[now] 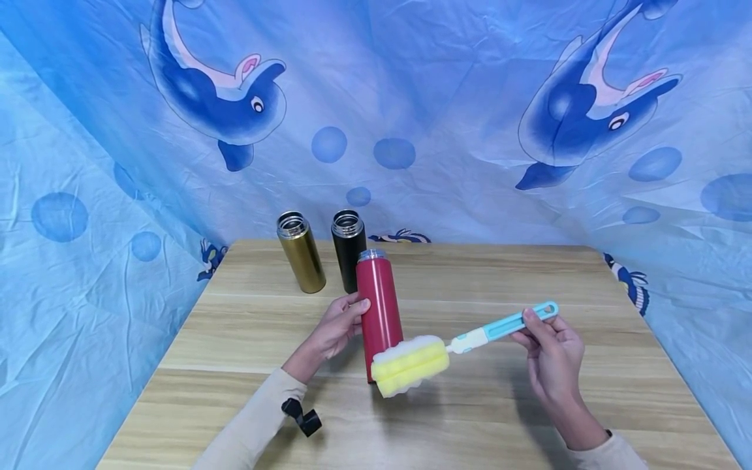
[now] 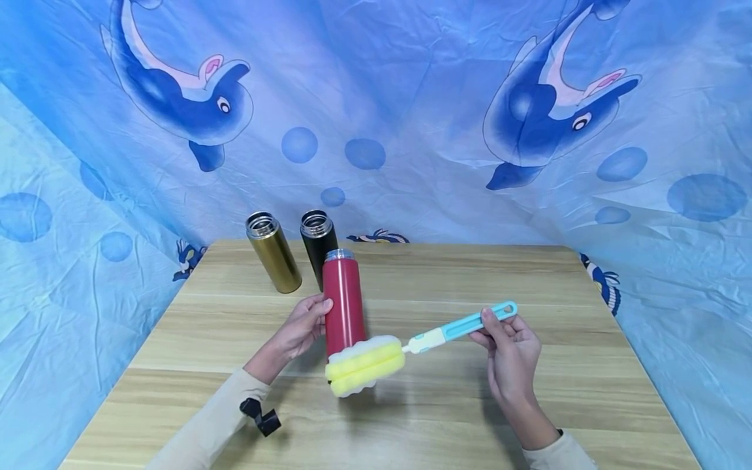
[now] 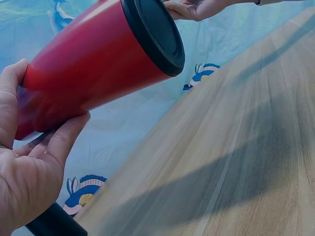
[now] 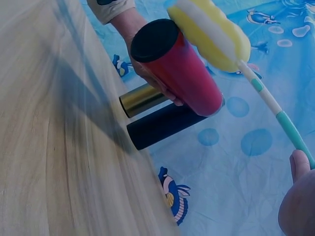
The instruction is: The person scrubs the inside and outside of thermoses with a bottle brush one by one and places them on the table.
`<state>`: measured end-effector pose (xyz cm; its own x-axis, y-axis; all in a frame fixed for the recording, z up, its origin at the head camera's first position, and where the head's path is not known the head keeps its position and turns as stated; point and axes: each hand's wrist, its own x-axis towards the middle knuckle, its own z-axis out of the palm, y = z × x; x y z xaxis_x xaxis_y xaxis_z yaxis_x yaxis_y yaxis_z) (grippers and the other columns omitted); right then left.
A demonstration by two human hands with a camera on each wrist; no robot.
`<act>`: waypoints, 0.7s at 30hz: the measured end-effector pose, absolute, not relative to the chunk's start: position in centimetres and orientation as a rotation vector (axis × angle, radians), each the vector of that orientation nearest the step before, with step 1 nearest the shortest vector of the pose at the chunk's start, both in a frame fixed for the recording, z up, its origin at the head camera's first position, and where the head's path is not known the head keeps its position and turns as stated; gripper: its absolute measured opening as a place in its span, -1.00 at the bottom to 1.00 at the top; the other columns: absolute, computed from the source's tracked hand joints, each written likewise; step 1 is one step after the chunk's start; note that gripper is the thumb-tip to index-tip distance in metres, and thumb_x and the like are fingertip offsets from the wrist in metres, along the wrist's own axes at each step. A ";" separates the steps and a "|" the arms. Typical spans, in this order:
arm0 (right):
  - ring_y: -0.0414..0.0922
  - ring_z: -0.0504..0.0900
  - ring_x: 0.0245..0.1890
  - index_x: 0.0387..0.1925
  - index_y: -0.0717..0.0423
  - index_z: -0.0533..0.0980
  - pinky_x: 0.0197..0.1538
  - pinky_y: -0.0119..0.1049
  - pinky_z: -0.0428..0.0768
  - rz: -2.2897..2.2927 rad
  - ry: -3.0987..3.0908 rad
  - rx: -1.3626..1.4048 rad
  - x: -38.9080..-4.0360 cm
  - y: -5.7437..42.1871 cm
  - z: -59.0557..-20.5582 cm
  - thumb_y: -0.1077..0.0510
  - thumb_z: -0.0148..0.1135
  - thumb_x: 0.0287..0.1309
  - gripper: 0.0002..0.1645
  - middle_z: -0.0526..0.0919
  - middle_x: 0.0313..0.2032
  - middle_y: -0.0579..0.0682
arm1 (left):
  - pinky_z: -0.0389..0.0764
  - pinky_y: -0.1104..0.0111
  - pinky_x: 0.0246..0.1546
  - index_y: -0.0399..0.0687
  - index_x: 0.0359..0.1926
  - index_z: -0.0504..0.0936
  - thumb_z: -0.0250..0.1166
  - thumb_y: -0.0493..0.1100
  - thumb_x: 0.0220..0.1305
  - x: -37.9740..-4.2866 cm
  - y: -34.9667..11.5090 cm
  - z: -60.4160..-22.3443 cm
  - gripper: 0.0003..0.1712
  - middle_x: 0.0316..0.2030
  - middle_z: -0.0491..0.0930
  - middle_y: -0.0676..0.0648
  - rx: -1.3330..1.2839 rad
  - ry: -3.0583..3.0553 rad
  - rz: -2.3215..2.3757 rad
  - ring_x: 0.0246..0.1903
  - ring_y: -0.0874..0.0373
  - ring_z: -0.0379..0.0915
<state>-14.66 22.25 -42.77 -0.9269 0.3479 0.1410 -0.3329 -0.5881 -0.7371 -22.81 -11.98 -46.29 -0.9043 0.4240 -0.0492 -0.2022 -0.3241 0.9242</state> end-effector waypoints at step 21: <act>-0.11 0.78 -0.48 -0.26 0.44 0.50 -0.32 -0.40 0.71 2.480 -1.098 -0.200 -17.0 21.8 -42.1 0.42 0.29 0.27 -0.88 0.73 -0.45 0.15 | 0.73 0.25 -0.07 -0.48 0.43 0.19 0.22 -0.14 0.40 -22.5 -12.3 -46.3 -0.25 0.00 0.67 -0.10 0.210 1.612 2.209 -0.14 0.14 0.72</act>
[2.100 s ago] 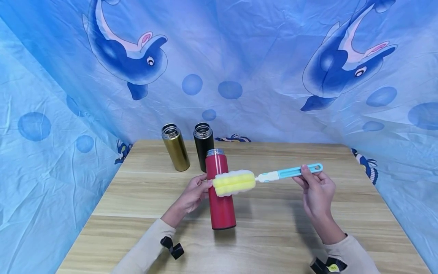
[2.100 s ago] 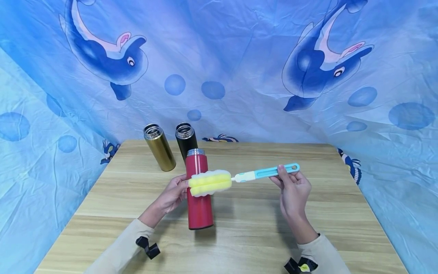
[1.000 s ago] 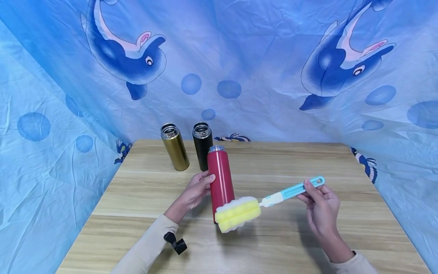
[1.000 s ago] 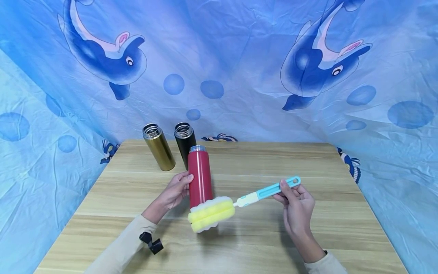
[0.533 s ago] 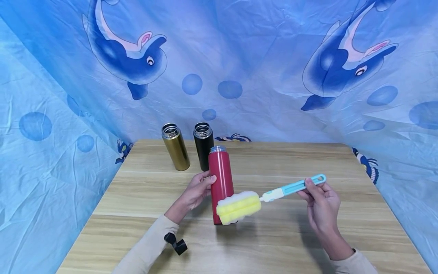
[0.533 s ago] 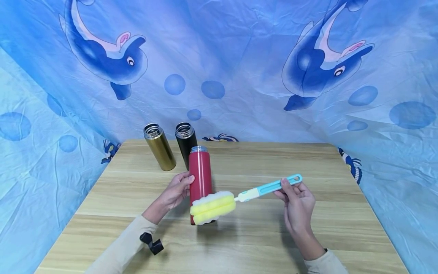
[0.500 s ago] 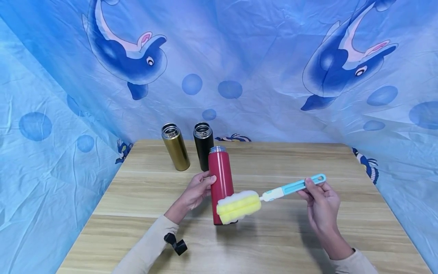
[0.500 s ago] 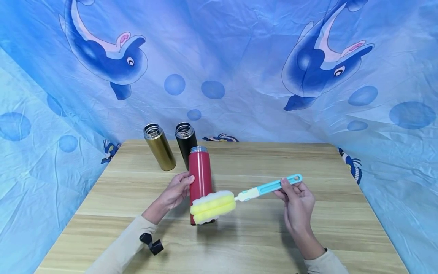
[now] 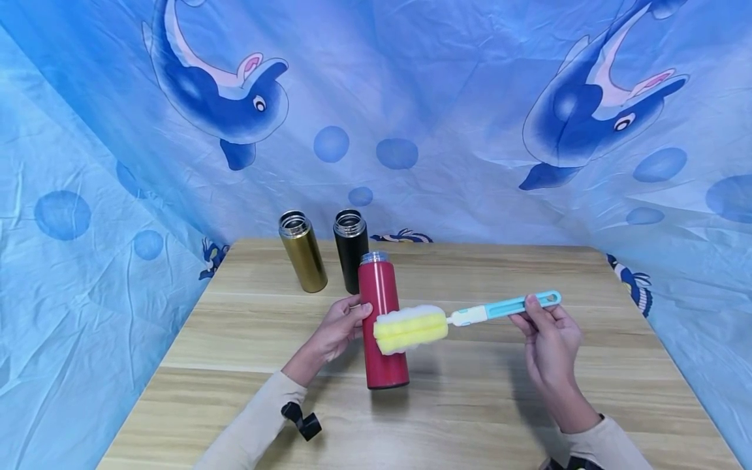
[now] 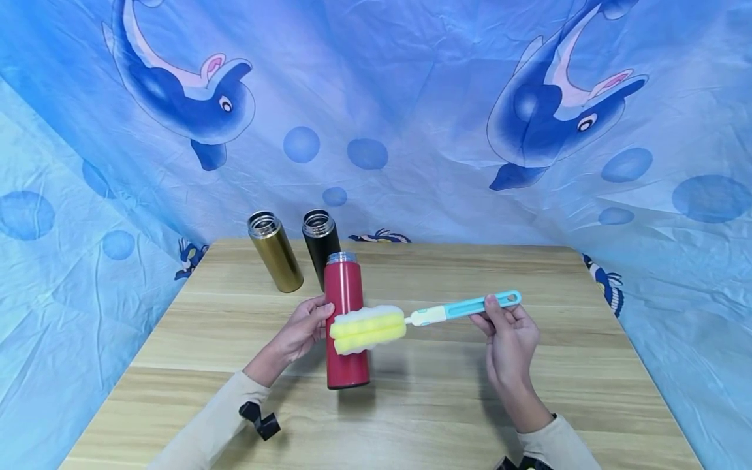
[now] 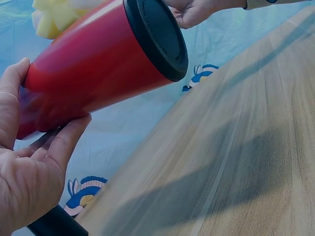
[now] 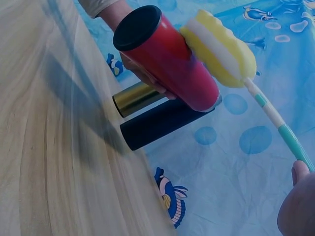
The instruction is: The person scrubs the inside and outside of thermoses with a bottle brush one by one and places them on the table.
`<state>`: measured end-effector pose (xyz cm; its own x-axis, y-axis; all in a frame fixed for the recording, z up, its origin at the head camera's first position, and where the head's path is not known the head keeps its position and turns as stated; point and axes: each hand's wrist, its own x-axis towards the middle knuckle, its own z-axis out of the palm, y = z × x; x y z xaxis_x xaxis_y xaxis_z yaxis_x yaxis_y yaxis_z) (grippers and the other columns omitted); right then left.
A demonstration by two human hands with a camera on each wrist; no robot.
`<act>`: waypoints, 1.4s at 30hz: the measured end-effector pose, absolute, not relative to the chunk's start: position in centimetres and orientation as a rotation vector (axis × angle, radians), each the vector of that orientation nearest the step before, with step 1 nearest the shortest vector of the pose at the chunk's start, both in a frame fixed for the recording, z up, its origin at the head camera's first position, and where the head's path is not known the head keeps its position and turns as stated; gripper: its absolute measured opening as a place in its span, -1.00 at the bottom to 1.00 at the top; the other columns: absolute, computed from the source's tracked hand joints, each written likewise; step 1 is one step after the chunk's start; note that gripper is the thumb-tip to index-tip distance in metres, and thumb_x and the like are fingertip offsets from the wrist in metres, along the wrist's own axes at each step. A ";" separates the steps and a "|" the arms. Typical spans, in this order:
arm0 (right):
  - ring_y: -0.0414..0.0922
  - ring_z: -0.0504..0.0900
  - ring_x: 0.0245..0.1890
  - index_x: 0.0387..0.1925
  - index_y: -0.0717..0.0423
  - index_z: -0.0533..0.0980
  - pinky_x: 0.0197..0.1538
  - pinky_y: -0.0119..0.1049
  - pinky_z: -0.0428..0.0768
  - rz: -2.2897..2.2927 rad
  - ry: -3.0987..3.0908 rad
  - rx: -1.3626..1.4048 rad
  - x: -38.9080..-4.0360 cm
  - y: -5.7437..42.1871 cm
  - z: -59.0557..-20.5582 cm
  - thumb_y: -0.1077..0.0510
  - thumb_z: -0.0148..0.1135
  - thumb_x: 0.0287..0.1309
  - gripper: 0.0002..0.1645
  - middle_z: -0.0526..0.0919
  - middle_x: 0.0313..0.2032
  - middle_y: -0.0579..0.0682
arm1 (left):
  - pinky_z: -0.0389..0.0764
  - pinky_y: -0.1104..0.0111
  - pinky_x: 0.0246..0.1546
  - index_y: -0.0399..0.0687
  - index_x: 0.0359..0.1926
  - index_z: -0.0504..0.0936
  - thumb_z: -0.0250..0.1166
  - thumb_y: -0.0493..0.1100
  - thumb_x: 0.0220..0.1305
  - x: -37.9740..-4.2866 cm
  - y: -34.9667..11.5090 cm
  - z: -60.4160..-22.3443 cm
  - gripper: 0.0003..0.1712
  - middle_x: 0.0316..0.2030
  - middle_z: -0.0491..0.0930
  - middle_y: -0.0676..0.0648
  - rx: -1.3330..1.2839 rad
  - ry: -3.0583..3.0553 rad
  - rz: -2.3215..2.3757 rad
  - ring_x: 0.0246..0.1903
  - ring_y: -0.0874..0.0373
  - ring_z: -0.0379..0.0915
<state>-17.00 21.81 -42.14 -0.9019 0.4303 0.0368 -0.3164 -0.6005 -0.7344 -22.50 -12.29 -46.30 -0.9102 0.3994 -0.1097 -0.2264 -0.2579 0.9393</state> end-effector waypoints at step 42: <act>-0.08 0.76 -0.52 -0.32 0.43 0.47 -0.33 -0.37 0.72 2.445 -0.937 -0.145 -20.4 20.3 -41.3 0.44 0.32 0.23 -0.85 0.67 -0.44 0.16 | 0.58 0.34 0.05 -0.48 0.16 0.45 0.25 -0.11 0.33 -21.4 -12.1 -46.6 -0.45 -0.12 0.68 -0.05 0.206 1.723 2.054 -0.12 0.16 0.65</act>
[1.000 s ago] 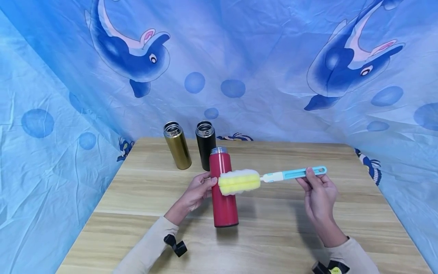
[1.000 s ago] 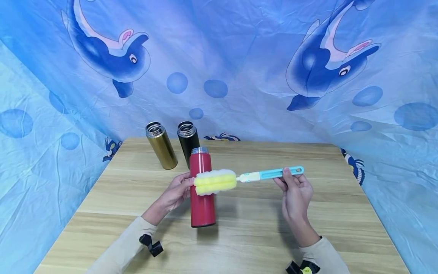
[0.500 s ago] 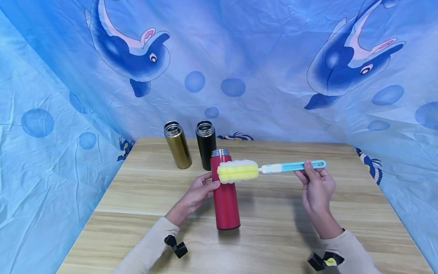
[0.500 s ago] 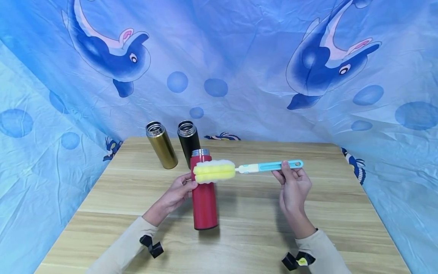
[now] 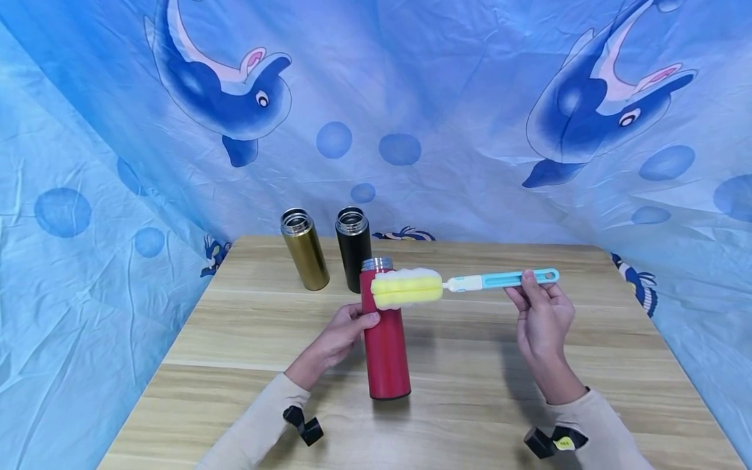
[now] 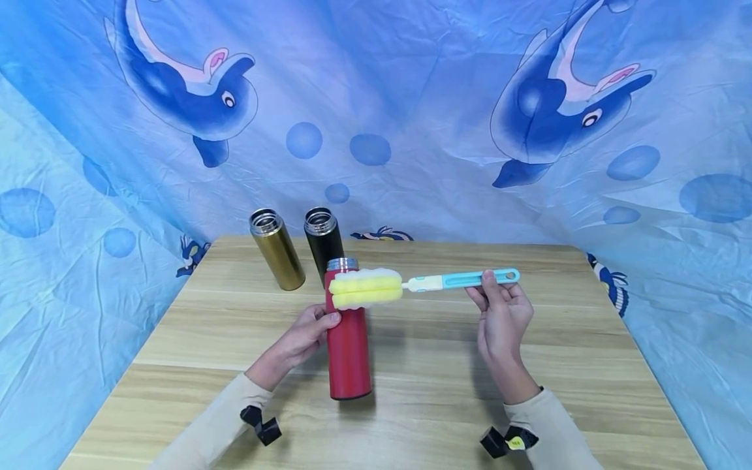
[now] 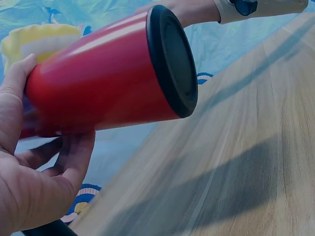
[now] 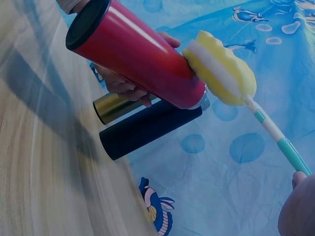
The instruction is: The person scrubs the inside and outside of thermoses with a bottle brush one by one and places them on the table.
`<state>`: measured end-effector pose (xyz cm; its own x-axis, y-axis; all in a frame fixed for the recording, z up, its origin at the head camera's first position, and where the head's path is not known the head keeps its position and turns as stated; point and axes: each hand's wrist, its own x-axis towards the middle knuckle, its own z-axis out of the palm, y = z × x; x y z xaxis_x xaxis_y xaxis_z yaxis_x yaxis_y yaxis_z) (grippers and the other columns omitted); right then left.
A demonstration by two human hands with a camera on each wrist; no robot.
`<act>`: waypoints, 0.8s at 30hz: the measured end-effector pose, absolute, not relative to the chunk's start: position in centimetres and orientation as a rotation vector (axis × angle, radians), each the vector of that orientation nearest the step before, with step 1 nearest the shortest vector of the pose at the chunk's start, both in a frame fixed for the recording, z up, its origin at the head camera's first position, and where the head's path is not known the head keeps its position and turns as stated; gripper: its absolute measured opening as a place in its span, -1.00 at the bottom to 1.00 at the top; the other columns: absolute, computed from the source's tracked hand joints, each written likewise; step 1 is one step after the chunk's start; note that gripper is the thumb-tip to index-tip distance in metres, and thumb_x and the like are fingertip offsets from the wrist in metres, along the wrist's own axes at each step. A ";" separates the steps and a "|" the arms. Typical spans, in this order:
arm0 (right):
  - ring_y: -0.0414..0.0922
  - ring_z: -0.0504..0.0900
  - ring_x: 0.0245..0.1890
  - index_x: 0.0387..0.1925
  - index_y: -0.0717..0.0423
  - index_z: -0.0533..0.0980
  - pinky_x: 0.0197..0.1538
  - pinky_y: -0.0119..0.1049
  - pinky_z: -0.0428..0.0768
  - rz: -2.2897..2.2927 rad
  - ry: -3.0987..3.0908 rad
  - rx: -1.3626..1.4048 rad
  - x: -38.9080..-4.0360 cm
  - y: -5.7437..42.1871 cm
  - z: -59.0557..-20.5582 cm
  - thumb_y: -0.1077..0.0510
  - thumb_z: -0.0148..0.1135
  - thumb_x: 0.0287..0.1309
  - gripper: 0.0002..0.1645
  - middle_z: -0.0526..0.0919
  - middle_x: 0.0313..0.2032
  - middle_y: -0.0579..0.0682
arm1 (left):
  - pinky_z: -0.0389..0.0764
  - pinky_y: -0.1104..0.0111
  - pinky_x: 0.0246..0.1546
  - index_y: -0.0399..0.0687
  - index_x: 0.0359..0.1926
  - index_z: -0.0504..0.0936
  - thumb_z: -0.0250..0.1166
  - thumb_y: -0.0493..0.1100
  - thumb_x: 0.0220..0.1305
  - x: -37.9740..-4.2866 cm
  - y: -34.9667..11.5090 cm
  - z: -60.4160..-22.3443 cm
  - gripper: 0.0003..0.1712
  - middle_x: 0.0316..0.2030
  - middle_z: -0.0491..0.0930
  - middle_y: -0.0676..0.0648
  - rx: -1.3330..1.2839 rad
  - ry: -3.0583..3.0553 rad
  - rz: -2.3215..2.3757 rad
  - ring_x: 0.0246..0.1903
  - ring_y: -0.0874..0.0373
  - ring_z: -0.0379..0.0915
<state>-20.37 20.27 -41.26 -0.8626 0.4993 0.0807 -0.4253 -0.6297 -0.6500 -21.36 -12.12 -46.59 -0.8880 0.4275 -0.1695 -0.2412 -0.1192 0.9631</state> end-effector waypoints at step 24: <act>-0.04 0.79 -0.45 -0.29 0.46 0.46 -0.32 -0.32 0.73 2.403 -0.885 -0.025 -21.0 19.7 -40.9 0.44 0.36 0.17 -0.79 0.65 -0.43 0.19 | 0.66 0.23 0.08 -0.32 0.34 0.39 0.35 -0.05 0.36 -21.6 -11.7 -47.1 -0.33 0.05 0.66 -0.15 0.145 1.734 2.055 -0.03 0.06 0.67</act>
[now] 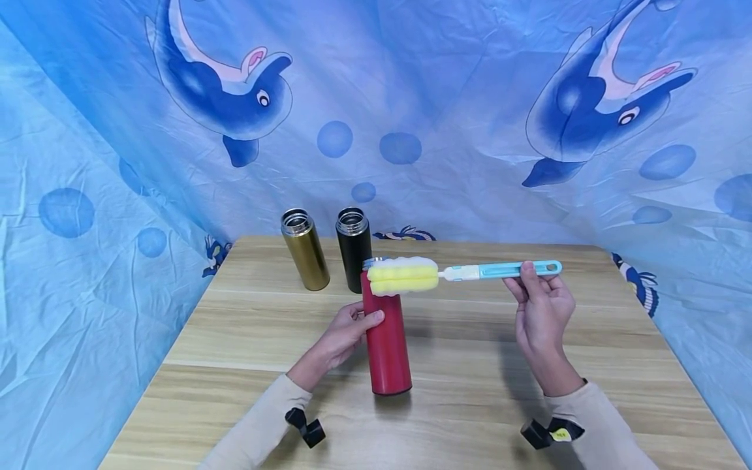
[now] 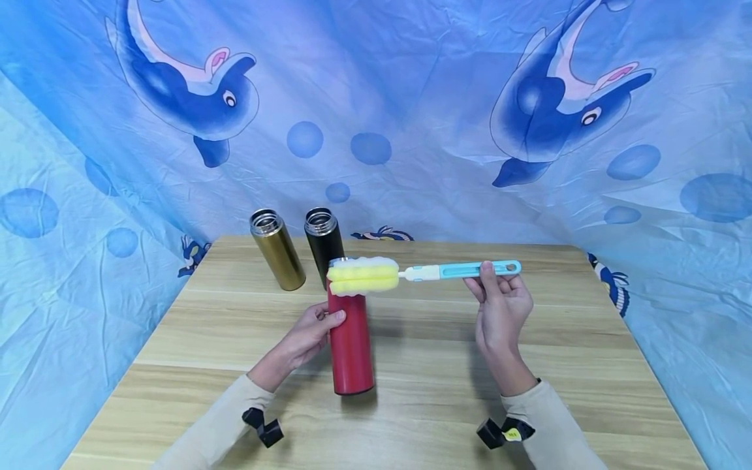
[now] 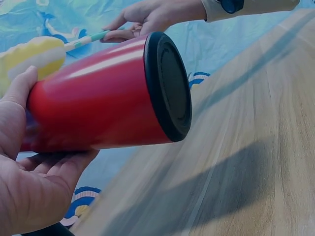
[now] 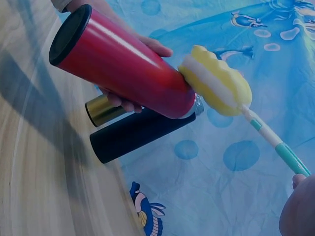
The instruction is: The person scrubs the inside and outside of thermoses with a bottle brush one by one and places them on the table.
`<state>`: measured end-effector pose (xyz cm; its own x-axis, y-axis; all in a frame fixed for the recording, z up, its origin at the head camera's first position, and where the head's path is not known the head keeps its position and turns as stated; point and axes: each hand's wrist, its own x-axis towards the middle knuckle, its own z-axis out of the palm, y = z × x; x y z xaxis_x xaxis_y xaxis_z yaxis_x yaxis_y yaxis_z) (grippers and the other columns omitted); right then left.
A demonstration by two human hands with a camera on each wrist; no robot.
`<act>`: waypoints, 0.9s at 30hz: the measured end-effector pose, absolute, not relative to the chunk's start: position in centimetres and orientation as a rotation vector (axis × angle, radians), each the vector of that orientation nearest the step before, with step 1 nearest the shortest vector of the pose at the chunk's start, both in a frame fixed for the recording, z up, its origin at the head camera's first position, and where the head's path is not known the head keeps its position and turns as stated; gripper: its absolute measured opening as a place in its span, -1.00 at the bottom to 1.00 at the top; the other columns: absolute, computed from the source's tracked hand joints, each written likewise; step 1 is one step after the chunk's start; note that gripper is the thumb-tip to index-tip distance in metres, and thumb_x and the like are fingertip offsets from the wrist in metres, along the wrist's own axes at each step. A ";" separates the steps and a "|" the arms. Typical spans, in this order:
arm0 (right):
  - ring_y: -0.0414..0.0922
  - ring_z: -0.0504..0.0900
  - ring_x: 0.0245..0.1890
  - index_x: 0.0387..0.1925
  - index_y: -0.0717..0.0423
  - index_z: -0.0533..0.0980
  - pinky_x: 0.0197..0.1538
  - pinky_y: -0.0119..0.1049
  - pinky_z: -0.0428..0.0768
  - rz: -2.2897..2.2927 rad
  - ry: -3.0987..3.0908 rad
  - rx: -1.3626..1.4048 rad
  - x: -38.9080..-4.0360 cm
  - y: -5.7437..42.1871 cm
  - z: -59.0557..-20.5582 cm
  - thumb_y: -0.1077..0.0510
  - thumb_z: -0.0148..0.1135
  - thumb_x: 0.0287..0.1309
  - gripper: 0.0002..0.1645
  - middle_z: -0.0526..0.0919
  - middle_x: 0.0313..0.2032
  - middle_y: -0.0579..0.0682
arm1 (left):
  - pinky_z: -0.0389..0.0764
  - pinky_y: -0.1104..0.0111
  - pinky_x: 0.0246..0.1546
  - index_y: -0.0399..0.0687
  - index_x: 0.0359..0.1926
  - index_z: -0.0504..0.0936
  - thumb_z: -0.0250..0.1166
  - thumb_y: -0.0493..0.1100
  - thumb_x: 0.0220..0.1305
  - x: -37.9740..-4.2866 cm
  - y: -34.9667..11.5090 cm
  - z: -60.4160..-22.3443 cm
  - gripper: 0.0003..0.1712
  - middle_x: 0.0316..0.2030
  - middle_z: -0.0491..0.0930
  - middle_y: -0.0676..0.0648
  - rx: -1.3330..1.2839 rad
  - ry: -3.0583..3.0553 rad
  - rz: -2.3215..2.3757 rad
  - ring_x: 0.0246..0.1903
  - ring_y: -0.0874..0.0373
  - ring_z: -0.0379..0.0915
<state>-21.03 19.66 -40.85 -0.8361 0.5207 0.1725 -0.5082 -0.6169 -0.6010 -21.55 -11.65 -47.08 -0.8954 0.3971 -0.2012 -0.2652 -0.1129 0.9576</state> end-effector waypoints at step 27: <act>-0.04 0.79 -0.42 -0.28 0.47 0.45 -0.29 -0.34 0.73 2.388 -0.890 -0.021 -21.6 19.7 -40.3 0.44 0.36 0.18 -0.79 0.66 -0.42 0.19 | 0.71 0.23 -0.01 -0.49 0.34 0.35 0.29 -0.13 0.41 -21.4 -12.7 -46.7 -0.34 -0.07 0.74 -0.06 0.387 1.601 2.113 -0.10 0.09 0.73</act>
<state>-21.65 19.68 -40.32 -0.8291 0.5289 0.1810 -0.5185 -0.6064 -0.6029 -21.39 -12.72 -46.69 -0.8554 0.5154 -0.0507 -0.1882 -0.2181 0.9576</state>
